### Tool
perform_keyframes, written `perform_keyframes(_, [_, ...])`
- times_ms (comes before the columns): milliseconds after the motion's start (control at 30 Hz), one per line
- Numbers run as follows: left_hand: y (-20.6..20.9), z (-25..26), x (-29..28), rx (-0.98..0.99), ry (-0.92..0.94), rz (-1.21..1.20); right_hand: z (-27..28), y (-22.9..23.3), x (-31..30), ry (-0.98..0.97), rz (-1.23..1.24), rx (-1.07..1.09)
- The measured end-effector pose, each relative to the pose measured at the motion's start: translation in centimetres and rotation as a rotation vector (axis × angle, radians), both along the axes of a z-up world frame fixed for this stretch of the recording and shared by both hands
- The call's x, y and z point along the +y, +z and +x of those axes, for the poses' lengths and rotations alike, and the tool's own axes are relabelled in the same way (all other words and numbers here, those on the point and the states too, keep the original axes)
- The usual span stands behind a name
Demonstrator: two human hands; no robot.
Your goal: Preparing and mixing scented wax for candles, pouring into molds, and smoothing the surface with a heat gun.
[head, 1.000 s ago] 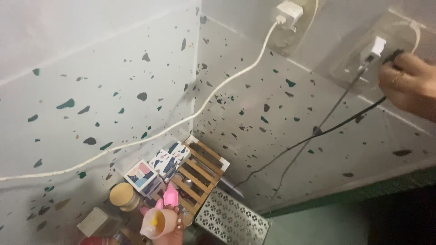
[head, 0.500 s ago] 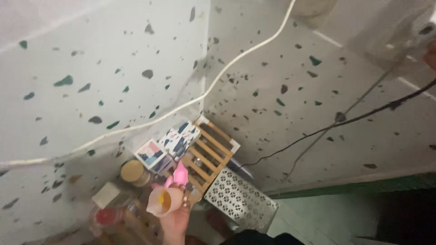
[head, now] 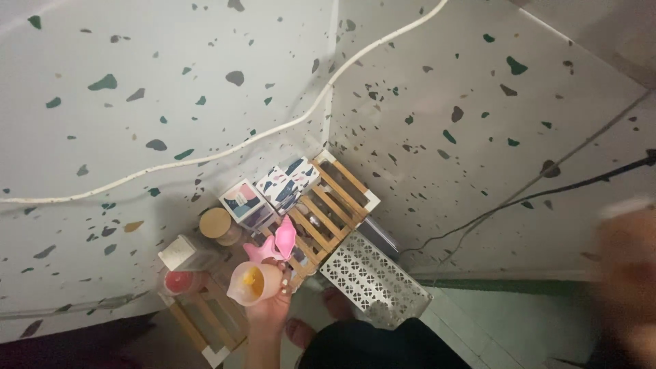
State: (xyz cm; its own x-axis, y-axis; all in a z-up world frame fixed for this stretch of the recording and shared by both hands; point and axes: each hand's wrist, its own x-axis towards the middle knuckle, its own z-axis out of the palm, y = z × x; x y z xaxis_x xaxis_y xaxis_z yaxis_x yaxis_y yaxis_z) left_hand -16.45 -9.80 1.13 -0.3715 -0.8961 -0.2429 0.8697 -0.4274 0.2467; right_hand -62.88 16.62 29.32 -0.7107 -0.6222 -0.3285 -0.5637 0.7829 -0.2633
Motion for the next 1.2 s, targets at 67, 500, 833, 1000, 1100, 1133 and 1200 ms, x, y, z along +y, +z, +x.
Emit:
perform_keyframes(67, [-0.6, 0.2, 0.6, -0.074, 0.014, 0.006, 3.5, -11.0, -6.6, -0.052, 0.009, -0.073])
perform_keyframes(500, [-3.9, 0.0, 2.2, 0.204, -0.171, -0.071, -2.3, -61.1, -15.4, -0.063, -0.115, 0.088])
perform_keyframes(833, [2.0, -5.2, 4.5, -0.018, -0.198, -0.147, 11.6, -19.1, -9.6, -0.119, -0.511, 0.125])
perform_keyframes(1000, [7.0, -8.6, 4.0, -0.193, -0.441, -0.041, 15.3, -4.5, -9.6, 0.028, -0.95, 0.003])
perform_keyframes(1100, [7.3, -8.8, 3.5, -0.209, -0.469, -0.132, 16.4, -1.0, -10.1, 0.117, -1.105, -0.1])
perform_keyframes(1133, [6.9, -8.4, 3.4, -0.211, -0.469, -0.126, 16.5, -0.8, -10.3, 0.117, -1.099, -0.103])
perform_keyframes(1200, [6.4, -7.7, 2.7, -0.128, -0.411, -0.2, 16.7, -0.3, -11.3, 0.199, -1.145, -0.081])
